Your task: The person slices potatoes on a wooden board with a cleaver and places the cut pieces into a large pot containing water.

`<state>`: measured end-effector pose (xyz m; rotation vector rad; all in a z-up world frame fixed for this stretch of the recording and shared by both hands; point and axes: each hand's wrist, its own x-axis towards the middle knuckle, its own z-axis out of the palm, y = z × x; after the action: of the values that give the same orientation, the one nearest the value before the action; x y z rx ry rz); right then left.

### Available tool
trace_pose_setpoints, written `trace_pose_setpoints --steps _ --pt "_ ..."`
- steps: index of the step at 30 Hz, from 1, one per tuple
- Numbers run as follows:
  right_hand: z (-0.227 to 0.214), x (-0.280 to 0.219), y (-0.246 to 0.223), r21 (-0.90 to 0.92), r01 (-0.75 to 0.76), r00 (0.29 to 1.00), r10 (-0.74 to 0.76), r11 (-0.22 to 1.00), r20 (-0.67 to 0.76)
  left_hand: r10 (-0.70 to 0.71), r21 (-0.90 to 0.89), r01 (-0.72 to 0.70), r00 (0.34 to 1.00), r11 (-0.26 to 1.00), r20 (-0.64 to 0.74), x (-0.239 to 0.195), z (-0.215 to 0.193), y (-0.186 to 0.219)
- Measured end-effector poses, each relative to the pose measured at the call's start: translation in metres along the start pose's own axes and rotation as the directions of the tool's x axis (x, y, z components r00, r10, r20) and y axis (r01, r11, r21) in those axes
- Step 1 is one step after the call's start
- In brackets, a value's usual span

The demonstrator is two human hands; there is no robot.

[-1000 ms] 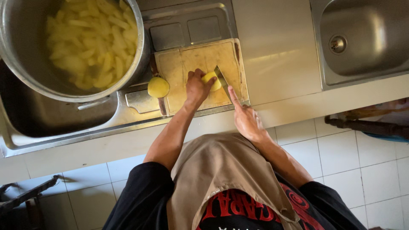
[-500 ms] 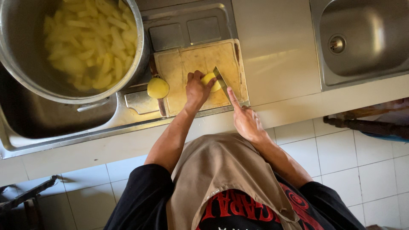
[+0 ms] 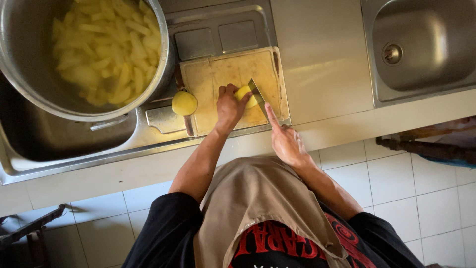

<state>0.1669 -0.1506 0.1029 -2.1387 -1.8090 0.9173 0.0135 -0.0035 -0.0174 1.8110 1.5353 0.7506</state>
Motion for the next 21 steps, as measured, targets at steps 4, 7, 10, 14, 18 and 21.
trace_pose_setpoints --steps 4,7,10,14,18,21 --pt "-0.003 -0.001 -0.002 0.002 0.021 1.000 -0.021 1.000 -0.019 0.015 -0.003 -0.015 1.000 1.000 0.018 -0.004 -0.002 0.000" --pt "-0.003 -0.002 -0.003 0.007 0.034 0.999 -0.034 0.999 -0.035 0.035 -0.002 -0.035 0.998 0.999 0.046 -0.010 -0.005 0.002" --pt "-0.003 -0.002 -0.005 -0.004 0.028 0.999 -0.028 1.000 -0.047 0.038 0.026 -0.041 0.996 0.999 0.083 -0.012 -0.007 0.006" --pt "-0.003 -0.001 -0.005 -0.005 -0.003 1.000 0.003 1.000 -0.014 0.043 0.058 -0.050 0.993 0.997 0.113 -0.012 -0.006 0.004" --pt "0.001 0.000 0.000 -0.007 -0.005 1.000 0.006 1.000 0.014 0.023 0.035 -0.028 0.992 0.999 0.126 -0.011 -0.008 0.004" --pt "0.004 0.000 0.006 0.042 0.016 1.000 -0.015 0.999 -0.019 0.017 0.040 -0.023 0.991 0.999 0.133 -0.011 -0.016 0.016"
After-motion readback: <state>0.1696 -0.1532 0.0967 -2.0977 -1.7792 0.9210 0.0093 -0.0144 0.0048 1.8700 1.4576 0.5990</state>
